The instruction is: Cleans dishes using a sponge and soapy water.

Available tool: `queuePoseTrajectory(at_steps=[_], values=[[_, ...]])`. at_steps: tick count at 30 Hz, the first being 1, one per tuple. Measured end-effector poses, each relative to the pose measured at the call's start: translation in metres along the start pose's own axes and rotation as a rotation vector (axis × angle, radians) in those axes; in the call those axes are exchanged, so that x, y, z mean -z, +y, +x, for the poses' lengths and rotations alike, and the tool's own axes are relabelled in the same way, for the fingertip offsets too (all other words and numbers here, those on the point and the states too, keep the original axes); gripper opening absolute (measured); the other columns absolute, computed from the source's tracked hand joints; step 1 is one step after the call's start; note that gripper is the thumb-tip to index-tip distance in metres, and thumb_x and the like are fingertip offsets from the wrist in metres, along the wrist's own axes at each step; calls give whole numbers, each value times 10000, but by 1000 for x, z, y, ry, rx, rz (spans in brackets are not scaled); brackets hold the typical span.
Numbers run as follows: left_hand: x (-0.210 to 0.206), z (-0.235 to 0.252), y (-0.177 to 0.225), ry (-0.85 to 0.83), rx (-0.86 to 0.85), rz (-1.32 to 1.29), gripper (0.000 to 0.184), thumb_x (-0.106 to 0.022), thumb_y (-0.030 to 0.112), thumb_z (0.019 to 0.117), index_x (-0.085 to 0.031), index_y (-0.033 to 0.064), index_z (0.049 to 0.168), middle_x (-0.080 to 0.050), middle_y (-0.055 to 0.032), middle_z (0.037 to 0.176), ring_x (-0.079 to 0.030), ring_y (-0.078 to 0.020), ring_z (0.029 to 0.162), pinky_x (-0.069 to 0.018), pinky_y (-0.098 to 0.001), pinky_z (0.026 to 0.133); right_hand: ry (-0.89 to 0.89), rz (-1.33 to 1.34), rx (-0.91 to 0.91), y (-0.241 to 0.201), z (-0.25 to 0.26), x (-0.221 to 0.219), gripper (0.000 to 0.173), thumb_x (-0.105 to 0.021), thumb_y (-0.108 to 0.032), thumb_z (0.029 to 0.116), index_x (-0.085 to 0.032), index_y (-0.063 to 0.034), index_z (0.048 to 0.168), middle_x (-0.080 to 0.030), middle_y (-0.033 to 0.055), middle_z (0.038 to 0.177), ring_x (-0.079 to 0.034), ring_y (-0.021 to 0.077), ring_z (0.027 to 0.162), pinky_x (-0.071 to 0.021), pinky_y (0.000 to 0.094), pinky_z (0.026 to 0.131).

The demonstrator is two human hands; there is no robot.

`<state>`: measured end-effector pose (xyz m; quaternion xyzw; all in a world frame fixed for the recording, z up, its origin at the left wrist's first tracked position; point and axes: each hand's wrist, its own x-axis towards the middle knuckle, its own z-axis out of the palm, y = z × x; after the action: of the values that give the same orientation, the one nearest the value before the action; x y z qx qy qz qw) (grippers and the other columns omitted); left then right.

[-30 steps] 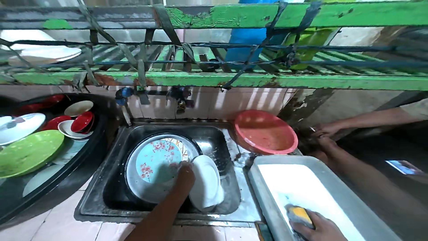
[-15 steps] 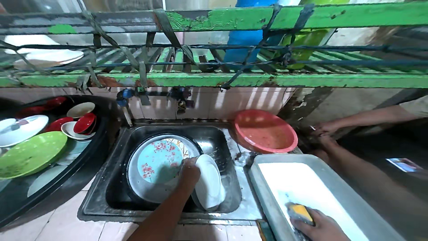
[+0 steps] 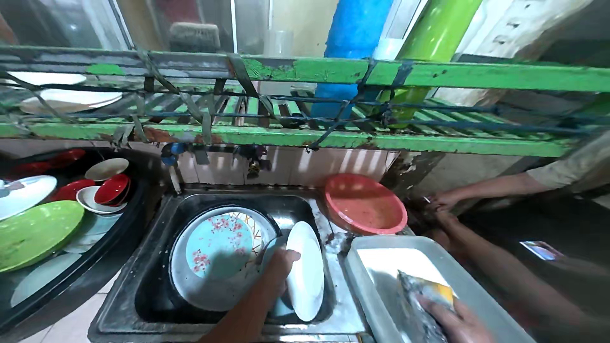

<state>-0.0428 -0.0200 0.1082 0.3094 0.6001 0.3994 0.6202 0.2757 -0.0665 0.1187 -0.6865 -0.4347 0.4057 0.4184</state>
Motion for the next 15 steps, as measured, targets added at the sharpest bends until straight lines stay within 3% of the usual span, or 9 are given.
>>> queuePoseTrajectory(at_steps=[4,6,7,8,9,11,12,14,15], values=[[-6,-46,36,-53,-41,19,459,-571,-74,851,-545,-27,1307,-648,-183,1082,-653,-243,923,-558,-427,774,-28,-44,460,-67,-22,-80,659,-741,-221,827,-545,49,1395,-565,269,1368,-587,316,1232,-506,478,1025],[-9,-65,43,-93,-84,75,448,-531,-62,884,-535,-30,1331,-648,-169,1094,-653,-207,930,-559,-392,792,-51,-103,732,-83,-26,-130,600,-755,-301,818,-631,15,1314,-608,249,1329,-578,351,1255,-479,509,1066],[-8,-74,45,-114,-119,133,393,-498,-32,958,-523,-42,1350,-639,-167,1126,-637,-191,972,-543,-377,851,-55,-138,820,-88,-27,-151,575,-743,-355,821,-670,-13,1278,-639,219,1303,-582,366,1248,-466,544,1064],[-5,-80,45,-103,-145,184,363,-503,-28,962,-531,-49,1323,-636,-166,1118,-631,-190,982,-535,-376,870,-27,-173,861,-93,-24,-166,565,-709,-401,816,-700,-25,1237,-666,201,1269,-594,377,1227,-462,568,1043],[0,-84,45,-90,-148,220,430,-533,-54,907,-522,-56,1337,-633,-189,1138,-632,-222,1008,-534,-404,886,-34,-187,806,-101,-18,-174,563,-699,-376,818,-694,10,1229,-659,229,1268,-585,407,1233,-450,588,1052],[14,-92,46,-53,-94,251,578,-570,-103,820,-487,-54,1390,-606,-235,1194,-614,-288,1049,-519,-457,891,-88,-185,467,-115,6,-178,554,-707,-237,890,-595,94,1320,-556,316,1375,-509,443,1322,-395,573,1126],[21,-96,48,-41,-72,263,630,-572,-110,809,-458,-50,1426,-587,-240,1233,-598,-293,1080,-509,-454,908,-73,-168,320,-117,21,-183,533,-705,-215,910,-582,84,1333,-544,310,1385,-511,429,1319,-404,565,1115],[34,-97,52,-8,-62,288,653,-574,-112,817,-445,-49,1455,-576,-254,1281,-584,-312,1131,-493,-469,942,-81,-205,269,-123,20,-198,559,-701,-219,922,-555,70,1377,-515,307,1426,-485,428,1354,-389,554,1135],[42,-93,51,2,-72,300,626,-573,-103,831,-460,-48,1444,-586,-251,1279,-593,-313,1137,-499,-475,949,-104,-230,372,-124,3,-206,578,-706,-211,904,-556,88,1376,-502,324,1437,-463,452,1372,-368,562,1154]])
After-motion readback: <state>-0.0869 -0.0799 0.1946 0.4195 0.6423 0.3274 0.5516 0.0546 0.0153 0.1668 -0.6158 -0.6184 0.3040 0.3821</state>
